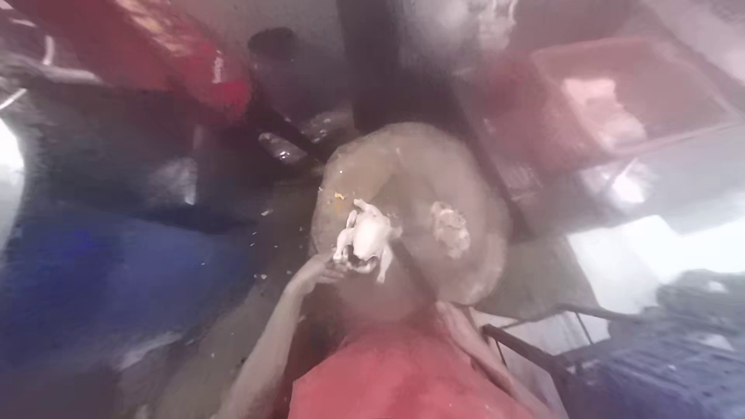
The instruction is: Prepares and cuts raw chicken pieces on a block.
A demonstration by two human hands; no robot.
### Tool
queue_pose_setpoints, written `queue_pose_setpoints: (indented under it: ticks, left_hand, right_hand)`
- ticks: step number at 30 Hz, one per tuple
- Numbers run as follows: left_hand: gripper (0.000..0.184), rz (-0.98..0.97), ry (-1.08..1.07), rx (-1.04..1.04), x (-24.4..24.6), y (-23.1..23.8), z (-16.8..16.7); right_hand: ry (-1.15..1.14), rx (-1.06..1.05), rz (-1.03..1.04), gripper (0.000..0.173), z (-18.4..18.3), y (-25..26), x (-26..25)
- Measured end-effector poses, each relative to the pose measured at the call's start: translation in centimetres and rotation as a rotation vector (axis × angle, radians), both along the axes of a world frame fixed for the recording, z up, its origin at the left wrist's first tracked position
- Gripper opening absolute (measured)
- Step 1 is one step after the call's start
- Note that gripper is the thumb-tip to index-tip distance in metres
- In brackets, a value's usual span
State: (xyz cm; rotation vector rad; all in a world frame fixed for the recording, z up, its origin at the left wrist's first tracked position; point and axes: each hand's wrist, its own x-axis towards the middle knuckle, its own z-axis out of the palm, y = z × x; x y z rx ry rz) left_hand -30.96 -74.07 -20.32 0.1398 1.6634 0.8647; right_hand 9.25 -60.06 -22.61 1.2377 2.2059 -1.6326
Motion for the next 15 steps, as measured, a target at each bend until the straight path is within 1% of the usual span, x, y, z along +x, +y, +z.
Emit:
queue_pose_setpoints:
  ticks: [1,3,5,7,8,9,10,12,14,15]
  left_hand:
    - [0.063,-0.019,-0.049,0.044,0.1,0.2,0.3]
    - [0.065,-0.100,-0.102,0.102,0.3,0.7,0.5]
    - [0.058,-0.200,-0.112,0.064,1.2,1.2,-0.1]
    - [0.048,-0.278,-0.147,0.007,3.5,1.3,-1.1]
    - [0.046,-0.290,-0.176,0.008,5.0,1.2,-1.8]
    - [0.045,-0.273,-0.216,0.036,6.5,1.2,-2.4]
    - [0.043,-0.218,-0.275,0.079,8.0,1.3,-2.7]
    - [0.041,-0.066,-0.401,0.166,10.4,1.8,-2.7]
    - [0.035,0.070,-0.417,0.199,12.0,2.9,-2.4]
    - [0.028,0.114,-0.399,0.191,12.5,3.6,-2.1]
  right_hand:
    - [-0.054,0.037,0.045,0.053,-0.5,-0.7,-0.5]
    - [-0.135,0.097,0.107,0.056,0.2,-1.5,-1.4]
    - [-0.168,0.133,0.118,0.056,1.5,-1.9,-2.3]
    - [-0.183,0.144,0.115,0.058,1.9,-2.0,-2.8]
    - [-0.200,0.156,0.125,0.059,2.0,-2.0,-2.9]
    - [-0.225,0.162,0.139,0.060,2.0,-2.0,-2.9]
    - [-0.254,0.164,0.148,0.060,2.1,-2.1,-3.0]
    - [-0.272,0.167,0.152,0.059,1.6,-2.3,-3.0]
    - [-0.275,0.174,0.169,0.061,0.6,-2.0,-2.8]
    - [-0.263,0.159,0.178,0.063,0.1,-1.6,-2.5]
